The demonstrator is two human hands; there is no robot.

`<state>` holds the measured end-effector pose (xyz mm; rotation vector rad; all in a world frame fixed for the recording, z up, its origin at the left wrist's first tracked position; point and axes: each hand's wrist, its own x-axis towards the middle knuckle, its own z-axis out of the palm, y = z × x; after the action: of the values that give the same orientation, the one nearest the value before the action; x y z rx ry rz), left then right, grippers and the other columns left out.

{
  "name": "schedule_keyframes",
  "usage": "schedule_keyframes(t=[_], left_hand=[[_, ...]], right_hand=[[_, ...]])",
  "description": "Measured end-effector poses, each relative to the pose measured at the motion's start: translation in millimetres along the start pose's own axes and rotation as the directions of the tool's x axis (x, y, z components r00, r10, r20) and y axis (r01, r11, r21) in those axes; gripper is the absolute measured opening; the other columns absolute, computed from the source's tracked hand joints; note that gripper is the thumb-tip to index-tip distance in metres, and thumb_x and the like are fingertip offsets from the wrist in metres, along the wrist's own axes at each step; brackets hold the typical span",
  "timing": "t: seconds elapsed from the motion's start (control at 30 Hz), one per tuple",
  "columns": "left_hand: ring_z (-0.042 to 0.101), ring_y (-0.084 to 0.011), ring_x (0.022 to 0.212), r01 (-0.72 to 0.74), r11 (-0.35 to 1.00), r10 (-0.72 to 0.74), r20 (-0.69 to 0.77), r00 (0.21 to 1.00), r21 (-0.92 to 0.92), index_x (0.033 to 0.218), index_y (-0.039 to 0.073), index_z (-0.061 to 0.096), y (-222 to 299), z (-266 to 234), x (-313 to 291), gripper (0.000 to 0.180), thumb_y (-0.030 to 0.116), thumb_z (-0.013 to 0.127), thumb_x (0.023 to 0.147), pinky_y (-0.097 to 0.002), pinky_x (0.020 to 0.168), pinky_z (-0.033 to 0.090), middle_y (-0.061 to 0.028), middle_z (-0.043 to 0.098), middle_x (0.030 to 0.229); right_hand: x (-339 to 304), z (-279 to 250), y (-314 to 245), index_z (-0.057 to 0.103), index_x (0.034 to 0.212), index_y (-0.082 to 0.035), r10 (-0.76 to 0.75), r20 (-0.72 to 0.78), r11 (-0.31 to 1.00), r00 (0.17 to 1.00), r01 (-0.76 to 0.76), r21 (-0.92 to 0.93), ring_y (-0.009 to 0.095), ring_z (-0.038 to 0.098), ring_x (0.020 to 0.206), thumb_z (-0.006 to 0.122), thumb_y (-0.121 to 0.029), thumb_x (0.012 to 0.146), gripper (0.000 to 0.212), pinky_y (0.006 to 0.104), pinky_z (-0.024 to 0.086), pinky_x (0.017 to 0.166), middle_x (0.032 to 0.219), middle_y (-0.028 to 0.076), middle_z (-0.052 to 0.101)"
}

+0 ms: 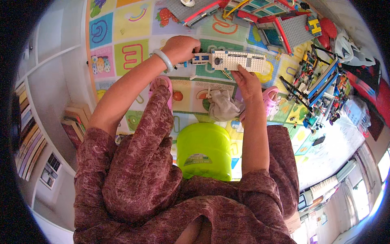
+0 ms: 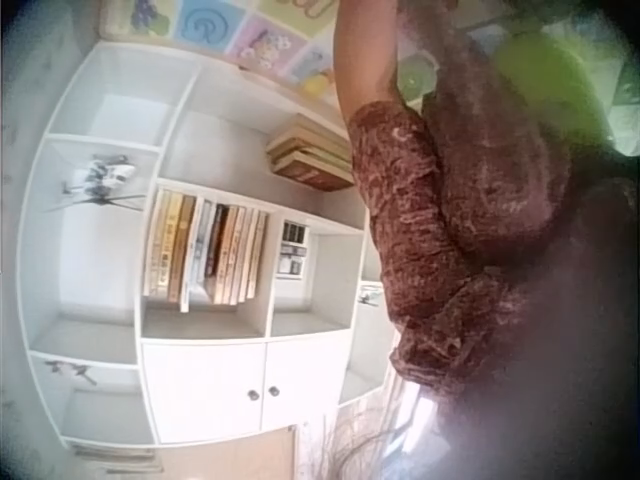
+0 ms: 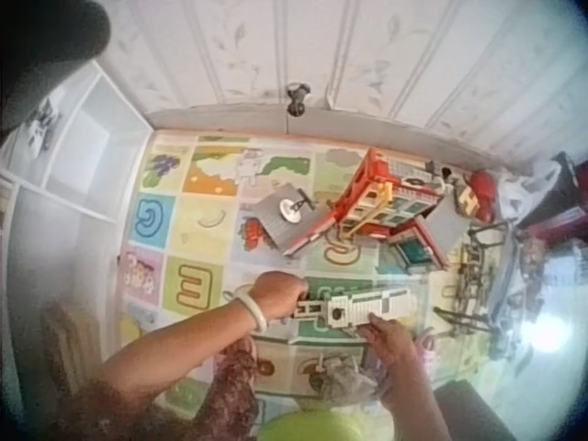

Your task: Assembling a LEGO police vehicle on a play mat.

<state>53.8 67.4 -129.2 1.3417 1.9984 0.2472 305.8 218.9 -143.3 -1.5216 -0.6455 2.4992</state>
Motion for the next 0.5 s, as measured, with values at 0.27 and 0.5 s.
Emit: schedule_keyframes(t=[0.27, 0.5], left_hand=[[0.064, -0.0304, 0.076, 0.029, 0.999, -0.029, -0.004, 1.000, 0.019, 0.081, 0.012, 0.067, 2.7, -0.1, -1.5, 0.011, 0.015, 0.067, 0.071, -0.0436, 0.066, 0.050, -0.0104, 0.066, 0.077], [0.064, -0.0302, 0.077, 0.027, 0.997, -0.027, -0.013, 1.000, 0.078, 0.082, 0.011, 0.067, 6.3, -1.1, -1.5, 0.013, 0.015, 0.068, 0.070, -0.0433, 0.066, 0.050, -0.0101, 0.066, 0.077]], right_hand=[[-5.4, 9.1, 21.2, 0.050, 0.114, 0.002, -0.110, -0.117, 0.988, 0.987, 0.121, 0.092, 0.023, 0.062, 0.101, 0.061, -0.005, 0.090, 0.027, 0.0343, 0.053, 0.092, 0.110, 0.012, 0.060], [-11.2, 19.8, 22.7, 0.049, 0.116, 0.002, -0.142, -0.125, 0.982, 0.982, 0.156, 0.108, 0.024, 0.062, 0.101, 0.060, -0.006, 0.090, 0.030, 0.0350, 0.052, 0.092, 0.110, 0.013, 0.060]])
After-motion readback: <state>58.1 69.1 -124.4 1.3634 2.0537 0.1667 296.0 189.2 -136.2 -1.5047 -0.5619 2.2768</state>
